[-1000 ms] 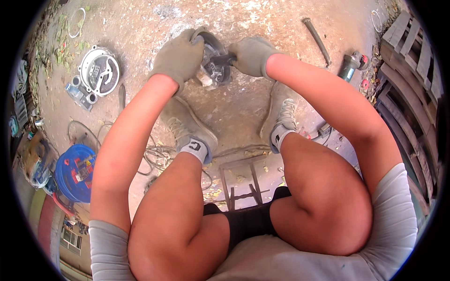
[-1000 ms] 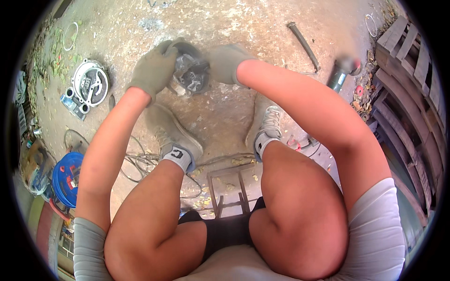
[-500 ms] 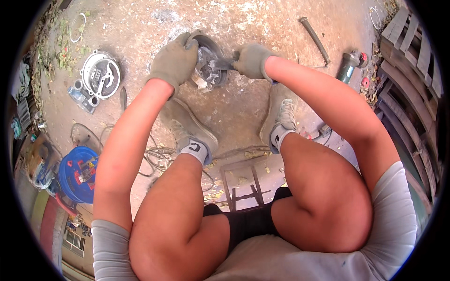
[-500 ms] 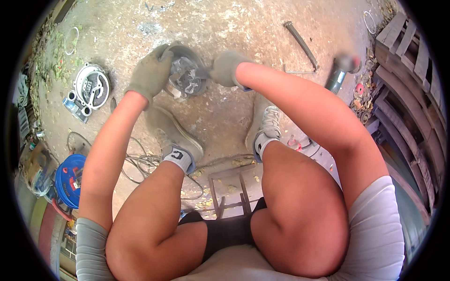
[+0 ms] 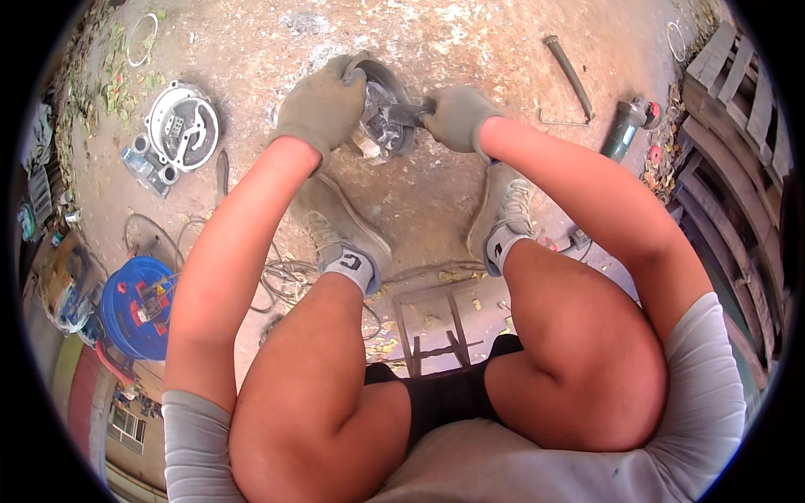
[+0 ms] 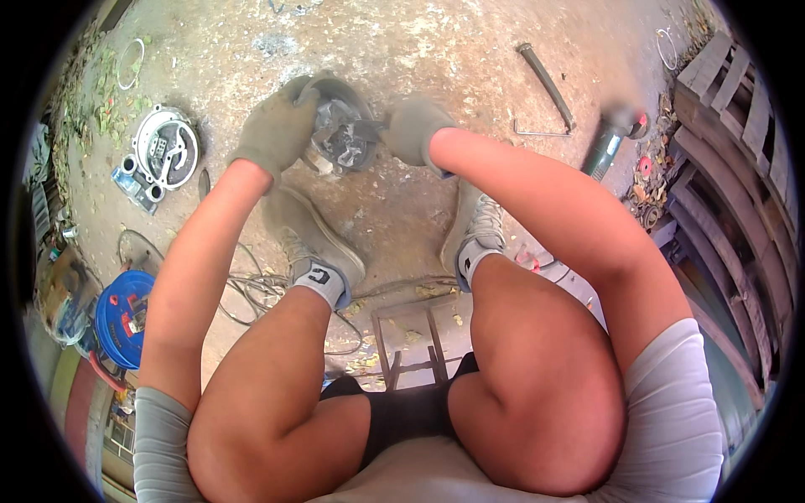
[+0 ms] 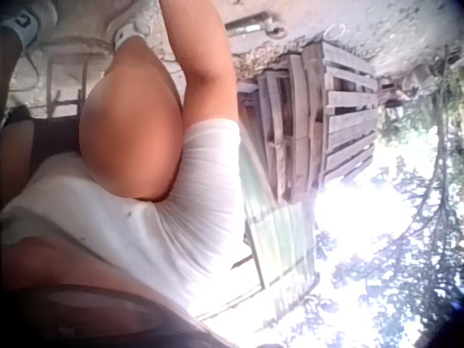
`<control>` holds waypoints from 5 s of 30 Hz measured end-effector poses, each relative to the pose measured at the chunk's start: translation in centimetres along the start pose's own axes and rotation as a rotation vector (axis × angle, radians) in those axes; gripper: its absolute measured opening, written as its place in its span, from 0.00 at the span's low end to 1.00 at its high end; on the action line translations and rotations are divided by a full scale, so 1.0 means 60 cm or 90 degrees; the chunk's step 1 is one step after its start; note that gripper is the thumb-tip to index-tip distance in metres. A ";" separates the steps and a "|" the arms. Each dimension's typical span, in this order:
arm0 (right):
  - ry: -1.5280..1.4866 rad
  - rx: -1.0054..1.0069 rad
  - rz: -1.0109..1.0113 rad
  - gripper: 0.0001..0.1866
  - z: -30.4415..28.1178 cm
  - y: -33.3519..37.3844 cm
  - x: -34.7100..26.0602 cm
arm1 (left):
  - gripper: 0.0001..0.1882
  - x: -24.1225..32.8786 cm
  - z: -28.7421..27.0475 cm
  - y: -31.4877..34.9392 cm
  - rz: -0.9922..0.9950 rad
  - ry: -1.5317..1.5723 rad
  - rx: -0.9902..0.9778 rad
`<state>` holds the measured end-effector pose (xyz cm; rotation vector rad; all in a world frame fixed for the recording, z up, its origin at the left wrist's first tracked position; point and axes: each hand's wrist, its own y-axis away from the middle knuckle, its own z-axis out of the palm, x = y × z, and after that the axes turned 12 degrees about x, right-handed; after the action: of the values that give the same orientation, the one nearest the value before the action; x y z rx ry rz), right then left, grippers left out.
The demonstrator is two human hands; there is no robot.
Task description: The person uses a wire brush to scrub the interior and exterior surfaces of a metal mechanical housing. They repeatedly rotate the part to access different areas while working on a concrete floor.
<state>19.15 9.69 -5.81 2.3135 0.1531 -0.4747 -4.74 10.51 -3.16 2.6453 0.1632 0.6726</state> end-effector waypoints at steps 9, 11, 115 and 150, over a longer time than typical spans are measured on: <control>0.017 0.046 -0.018 0.22 0.008 -0.012 0.016 | 0.30 0.017 -0.006 -0.001 -0.008 -0.017 -0.017; 0.031 0.068 -0.022 0.24 0.018 0.003 0.016 | 0.30 0.021 -0.005 -0.006 -0.022 -0.026 -0.029; 0.346 -0.079 -0.276 0.13 -0.083 0.019 -0.146 | 0.29 -0.037 0.015 0.000 0.008 0.036 0.047; 0.226 -0.101 -0.250 0.14 -0.092 0.032 -0.127 | 0.28 -0.046 0.010 0.014 -0.006 0.066 0.068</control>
<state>14.19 12.47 1.96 2.1928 0.7979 -0.2251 -6.88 8.94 -4.49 2.7097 0.2476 0.8200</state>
